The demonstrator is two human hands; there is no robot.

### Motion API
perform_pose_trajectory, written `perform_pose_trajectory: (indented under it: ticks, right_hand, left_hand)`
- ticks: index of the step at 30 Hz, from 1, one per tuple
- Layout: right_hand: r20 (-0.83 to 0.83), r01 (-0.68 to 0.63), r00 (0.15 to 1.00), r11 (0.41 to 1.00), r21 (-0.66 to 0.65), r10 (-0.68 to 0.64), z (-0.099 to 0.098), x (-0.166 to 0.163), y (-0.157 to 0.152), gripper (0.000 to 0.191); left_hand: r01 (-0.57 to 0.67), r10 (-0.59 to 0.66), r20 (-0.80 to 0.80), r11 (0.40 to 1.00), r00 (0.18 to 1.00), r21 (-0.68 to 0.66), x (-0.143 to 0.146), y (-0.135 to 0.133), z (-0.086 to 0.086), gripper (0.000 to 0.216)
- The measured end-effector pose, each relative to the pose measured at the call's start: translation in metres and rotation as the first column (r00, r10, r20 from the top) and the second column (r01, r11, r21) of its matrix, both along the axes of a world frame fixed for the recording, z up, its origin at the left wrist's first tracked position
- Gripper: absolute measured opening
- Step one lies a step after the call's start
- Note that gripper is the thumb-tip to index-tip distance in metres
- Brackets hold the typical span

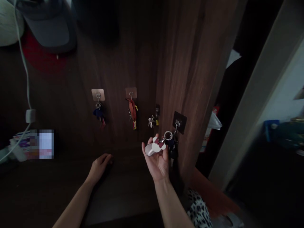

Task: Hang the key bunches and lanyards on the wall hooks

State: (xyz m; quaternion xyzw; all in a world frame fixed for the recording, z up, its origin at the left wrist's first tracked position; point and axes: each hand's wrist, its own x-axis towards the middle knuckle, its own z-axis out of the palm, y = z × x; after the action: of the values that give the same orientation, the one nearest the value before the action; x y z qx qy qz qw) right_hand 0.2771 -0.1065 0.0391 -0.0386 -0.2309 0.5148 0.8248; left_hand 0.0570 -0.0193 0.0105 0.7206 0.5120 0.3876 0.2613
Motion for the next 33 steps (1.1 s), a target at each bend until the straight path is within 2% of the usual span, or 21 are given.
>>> perform_pose_trajectory:
  ticks: [5,8,11,16,19,24,27,30,33]
  right_hand:
    - [-0.055,-0.069,0.996,0.998,-0.007,0.069,-0.008,-0.008,0.002,0.028]
    - [-0.032,-0.066,0.997,0.997,-0.051,0.064,-0.014,-0.012,0.005,0.030]
    - [-0.038,-0.063,0.997,0.996,-0.063,0.061,-0.017,-0.015,0.008,0.024]
    - [-0.167,-0.198,0.966,0.980,0.005,0.196,-0.014,-0.018,0.007,0.010]
    - [-0.214,-0.237,0.948,0.971,0.023,0.236,-0.014,-0.018,0.006,0.005]
    - [-0.183,-0.292,0.940,0.956,0.012,0.289,-0.017,-0.014,0.009,0.011]
    - [-0.159,-0.396,0.906,0.918,0.013,0.393,-0.015,-0.013,0.015,0.017]
    - [-0.138,-0.543,0.834,0.839,-0.029,0.535,-0.011,-0.017,0.023,0.020]
    - [-0.152,-0.626,0.775,0.778,-0.056,0.613,-0.008,-0.022,0.032,0.024]
  left_hand:
    - [0.014,-0.014,-0.009,1.000,1.000,-0.016,-0.001,0.002,-0.002,0.039]
    - [0.016,-0.016,-0.001,1.000,1.000,-0.016,-0.002,0.003,-0.002,0.038]
    - [0.025,-0.025,0.001,1.000,1.000,-0.008,-0.002,0.004,-0.004,0.038]
    - [0.025,-0.025,-0.016,1.000,1.000,0.007,-0.002,0.007,-0.007,0.038]
    - [0.027,-0.027,-0.014,1.000,1.000,0.005,-0.003,0.008,-0.009,0.037]
    - [0.028,-0.027,-0.020,0.999,0.999,0.018,-0.003,0.008,-0.009,0.036]
    - [0.029,-0.029,-0.022,1.000,0.999,0.008,-0.003,0.008,-0.008,0.035]
    - [0.033,-0.033,-0.023,0.999,0.999,0.004,-0.003,0.007,-0.008,0.034]
    - [0.047,-0.046,-0.015,0.999,0.999,0.017,-0.003,0.008,-0.009,0.033]
